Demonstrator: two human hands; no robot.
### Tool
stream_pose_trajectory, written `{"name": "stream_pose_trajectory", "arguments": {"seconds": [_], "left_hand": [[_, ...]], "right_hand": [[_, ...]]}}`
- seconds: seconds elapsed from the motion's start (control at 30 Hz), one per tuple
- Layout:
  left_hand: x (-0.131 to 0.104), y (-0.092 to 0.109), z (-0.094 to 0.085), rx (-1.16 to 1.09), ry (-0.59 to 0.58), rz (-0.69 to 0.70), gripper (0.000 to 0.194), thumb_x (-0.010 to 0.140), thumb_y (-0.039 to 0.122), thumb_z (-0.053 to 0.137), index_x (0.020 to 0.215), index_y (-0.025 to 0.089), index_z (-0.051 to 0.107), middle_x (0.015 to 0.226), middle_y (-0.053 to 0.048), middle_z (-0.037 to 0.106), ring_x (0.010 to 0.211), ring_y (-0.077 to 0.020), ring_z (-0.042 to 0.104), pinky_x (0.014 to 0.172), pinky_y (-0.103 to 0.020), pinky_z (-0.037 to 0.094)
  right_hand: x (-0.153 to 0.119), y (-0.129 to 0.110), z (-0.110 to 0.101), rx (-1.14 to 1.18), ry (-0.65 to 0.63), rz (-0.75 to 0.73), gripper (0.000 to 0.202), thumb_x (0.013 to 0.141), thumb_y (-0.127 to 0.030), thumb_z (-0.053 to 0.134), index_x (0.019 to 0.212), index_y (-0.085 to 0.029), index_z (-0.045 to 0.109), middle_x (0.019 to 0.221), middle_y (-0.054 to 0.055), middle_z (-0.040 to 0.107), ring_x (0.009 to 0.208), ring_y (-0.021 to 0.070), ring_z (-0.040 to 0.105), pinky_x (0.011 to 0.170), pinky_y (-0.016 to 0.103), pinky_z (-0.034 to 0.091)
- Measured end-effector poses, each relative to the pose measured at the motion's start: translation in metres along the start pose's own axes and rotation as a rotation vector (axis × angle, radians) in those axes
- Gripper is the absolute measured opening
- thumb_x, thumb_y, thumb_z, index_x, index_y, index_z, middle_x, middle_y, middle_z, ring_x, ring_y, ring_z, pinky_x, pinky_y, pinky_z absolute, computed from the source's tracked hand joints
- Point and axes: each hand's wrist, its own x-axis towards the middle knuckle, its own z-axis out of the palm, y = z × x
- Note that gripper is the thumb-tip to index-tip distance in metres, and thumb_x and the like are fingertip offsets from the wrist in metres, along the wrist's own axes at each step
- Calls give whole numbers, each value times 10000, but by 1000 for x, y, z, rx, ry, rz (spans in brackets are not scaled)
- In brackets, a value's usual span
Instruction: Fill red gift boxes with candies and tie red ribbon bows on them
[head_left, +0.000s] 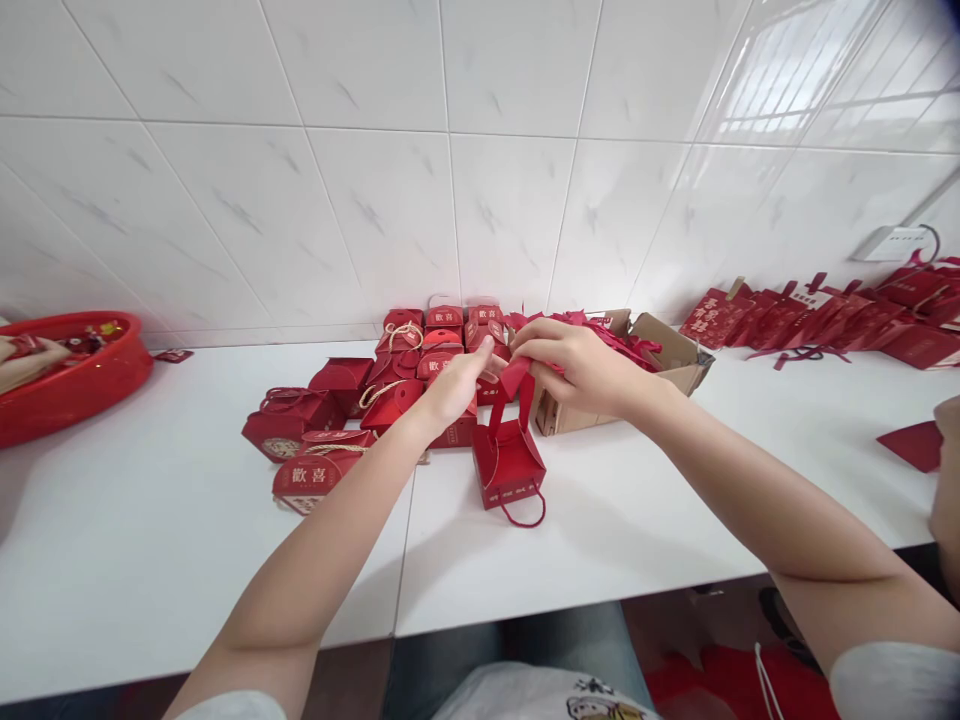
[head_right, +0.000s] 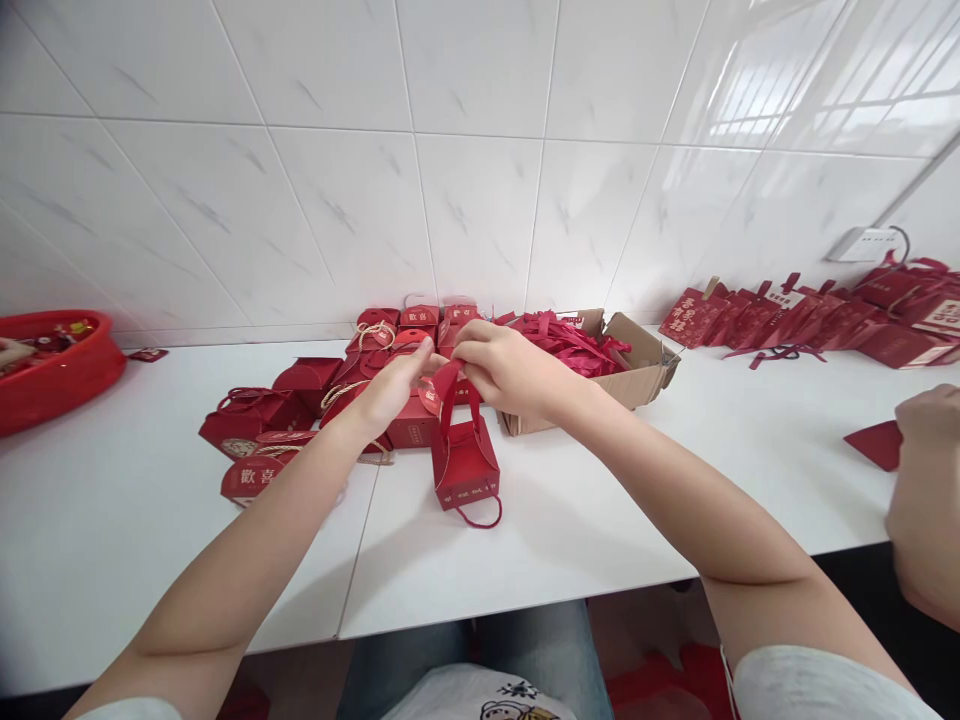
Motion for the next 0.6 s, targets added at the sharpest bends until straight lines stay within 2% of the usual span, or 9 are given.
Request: {"name": "stream_pose_trajectory", "arguments": {"seconds": [0.07, 0.13, 0.2, 0.27, 0.37, 0.5, 0.6], "left_hand": [[6, -1, 2, -221, -106, -81, 421, 876, 510, 433, 802, 185, 691, 848, -53, 677, 851, -204, 595, 795, -328, 446], [9, 0, 3, -404, -123, -74, 274, 850, 422, 524, 828, 208, 693, 836, -23, 680, 810, -181, 603, 749, -301, 455], [8, 1, 3, -493, -130, -82, 177, 813, 357, 600, 789, 207, 692, 766, -7, 667, 726, -156, 596, 679, -282, 452], [6, 3, 2, -509, -173, -101, 173, 785, 340, 650, 715, 185, 681, 687, -5, 642, 647, -138, 580, 623, -277, 442], [3, 3, 4, -517, -204, -99, 190, 781, 335, 668, 685, 171, 675, 668, -5, 636, 636, -129, 587, 639, -281, 457], [3, -2, 9, -542, -184, -84, 173, 791, 341, 653, 793, 178, 708, 815, -31, 683, 798, -161, 630, 769, -301, 474], [4, -9, 7, -536, -110, -77, 192, 785, 361, 653, 806, 180, 712, 881, -36, 683, 832, -158, 626, 780, -292, 466]], "right_hand": [[-3, 3, 7, 29, 33, -105, 320, 828, -94, 382, 958, -184, 661, 1094, 118, 606, 1016, 235, 583, 846, 401, 504], [-6, 6, 14, 58, 68, -156, 336, 833, -93, 380, 1001, -204, 649, 1150, 111, 592, 1096, 233, 558, 884, 404, 505], [-9, 8, 19, 82, 107, -167, 336, 827, -89, 391, 1008, -209, 648, 1205, 111, 575, 1152, 237, 535, 919, 414, 497], [-12, 10, 22, 121, 132, -155, 337, 829, -89, 395, 1011, -214, 649, 1267, 104, 555, 1184, 238, 521, 958, 432, 477], [-15, 11, 25, 242, 134, -101, 324, 863, -118, 387, 1022, -226, 649, 1356, 85, 505, 1242, 228, 484, 1023, 452, 428], [-22, 14, 33, 551, 193, 17, 248, 921, -240, 424, 971, -232, 667, 1458, 54, 381, 1343, 222, 366, 1088, 438, 354], [-37, 18, 46, 744, 241, 170, 256, 920, -380, 466, 884, -228, 669, 1390, 66, 457, 1311, 231, 406, 1067, 427, 363]]}}
